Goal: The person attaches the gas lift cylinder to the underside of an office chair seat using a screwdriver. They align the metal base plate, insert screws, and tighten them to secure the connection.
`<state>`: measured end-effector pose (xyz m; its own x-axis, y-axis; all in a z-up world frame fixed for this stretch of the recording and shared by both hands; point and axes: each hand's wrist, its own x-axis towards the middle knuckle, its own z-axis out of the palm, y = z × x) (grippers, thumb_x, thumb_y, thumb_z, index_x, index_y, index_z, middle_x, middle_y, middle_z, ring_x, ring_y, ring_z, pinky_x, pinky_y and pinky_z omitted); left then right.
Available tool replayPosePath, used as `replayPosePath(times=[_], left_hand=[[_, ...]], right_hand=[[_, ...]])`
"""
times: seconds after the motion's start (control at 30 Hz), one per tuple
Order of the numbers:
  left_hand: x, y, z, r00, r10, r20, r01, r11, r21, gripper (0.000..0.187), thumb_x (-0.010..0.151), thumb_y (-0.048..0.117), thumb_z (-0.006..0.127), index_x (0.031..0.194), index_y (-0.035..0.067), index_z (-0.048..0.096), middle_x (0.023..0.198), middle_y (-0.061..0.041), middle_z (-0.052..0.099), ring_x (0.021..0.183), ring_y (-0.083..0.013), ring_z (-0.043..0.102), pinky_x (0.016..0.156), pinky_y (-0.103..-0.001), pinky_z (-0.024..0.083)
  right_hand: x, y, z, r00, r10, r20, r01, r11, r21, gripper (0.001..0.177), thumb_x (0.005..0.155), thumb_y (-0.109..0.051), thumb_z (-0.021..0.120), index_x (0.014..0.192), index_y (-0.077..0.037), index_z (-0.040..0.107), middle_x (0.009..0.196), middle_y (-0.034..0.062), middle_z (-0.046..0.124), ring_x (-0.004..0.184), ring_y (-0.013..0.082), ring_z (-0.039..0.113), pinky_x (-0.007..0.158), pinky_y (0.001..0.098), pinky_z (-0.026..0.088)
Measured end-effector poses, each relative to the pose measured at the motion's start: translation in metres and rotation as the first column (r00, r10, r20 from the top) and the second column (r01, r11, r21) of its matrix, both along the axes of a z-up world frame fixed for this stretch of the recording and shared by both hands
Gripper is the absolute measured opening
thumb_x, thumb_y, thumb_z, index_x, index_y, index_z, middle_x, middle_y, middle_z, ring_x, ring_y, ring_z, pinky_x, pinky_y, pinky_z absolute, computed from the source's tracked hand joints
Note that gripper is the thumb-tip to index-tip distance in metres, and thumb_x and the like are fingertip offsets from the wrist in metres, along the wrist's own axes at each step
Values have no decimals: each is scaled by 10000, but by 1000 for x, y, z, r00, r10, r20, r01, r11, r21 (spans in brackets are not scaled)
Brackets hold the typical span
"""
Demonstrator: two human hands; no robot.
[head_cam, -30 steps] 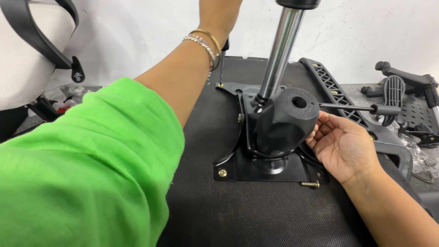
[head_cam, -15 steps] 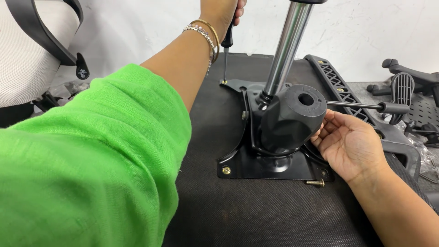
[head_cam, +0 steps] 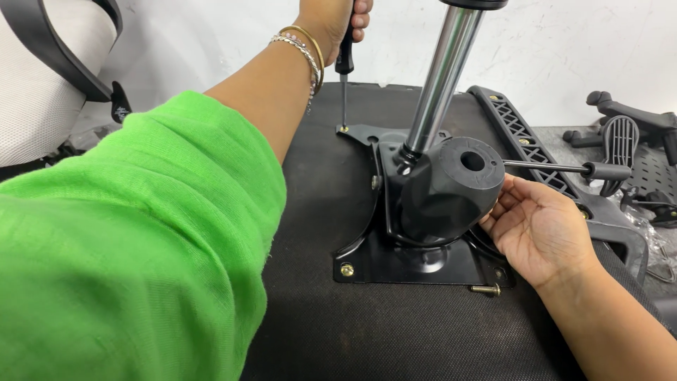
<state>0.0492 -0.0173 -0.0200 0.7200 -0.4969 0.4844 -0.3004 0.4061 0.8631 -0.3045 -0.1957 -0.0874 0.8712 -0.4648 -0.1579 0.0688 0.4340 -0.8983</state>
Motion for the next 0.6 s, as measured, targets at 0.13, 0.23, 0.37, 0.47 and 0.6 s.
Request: replayPosePath(times=[0.13, 0.23, 0.37, 0.47, 0.6], left_hand=[[3, 6, 0, 999, -38, 19, 38, 999, -8, 301, 998, 193, 466, 698, 192, 440, 596, 45, 484, 518, -65, 457, 530, -259, 429], [7, 7, 1, 997, -76, 8, 76, 997, -13, 299, 988, 185, 474, 694, 196, 423, 589, 44, 458, 514, -67, 447, 529, -264, 419], [12, 8, 2, 993, -120, -24, 120, 993, 13, 307, 998, 171, 509, 704, 190, 425, 606, 49, 446, 533, -65, 448, 560, -264, 427], [16, 9, 0, 991, -133, 4, 133, 991, 20, 323, 1018, 184, 524, 712, 196, 421, 611, 56, 425, 545, -63, 449, 577, -266, 429], [18, 11, 0, 984, -176, 4, 175, 984, 13, 306, 1026, 203, 500, 727, 197, 435, 628, 50, 445, 551, -65, 447, 590, -267, 431]], right_hand=[[0, 5, 5, 1000, -19, -23, 19, 1000, -14, 327, 1047, -178, 377, 1121, 26, 622, 1058, 84, 676, 994, 171, 660, 986, 350, 536], [1, 10, 8, 1000, 8, -20, -9, 999, -31, 315, 1060, -180, 398, 1132, 29, 622, 1079, 83, 675, 1002, 167, 655, 986, 341, 534], [2, 16, 2, 999, 21, -49, -32, 973, -229, 264, 1025, -162, 479, 1121, 14, 652, 1067, 68, 712, 950, 144, 661, 910, 311, 535], [1, 19, -8, 997, 70, -41, -80, 931, -355, 219, 976, -128, 582, 1146, -40, 688, 991, 36, 716, 818, 125, 632, 788, 298, 534], [2, 15, -15, 995, 98, -31, -102, 915, -391, 218, 964, -109, 631, 1158, -37, 701, 941, 10, 698, 763, 86, 583, 734, 262, 491]])
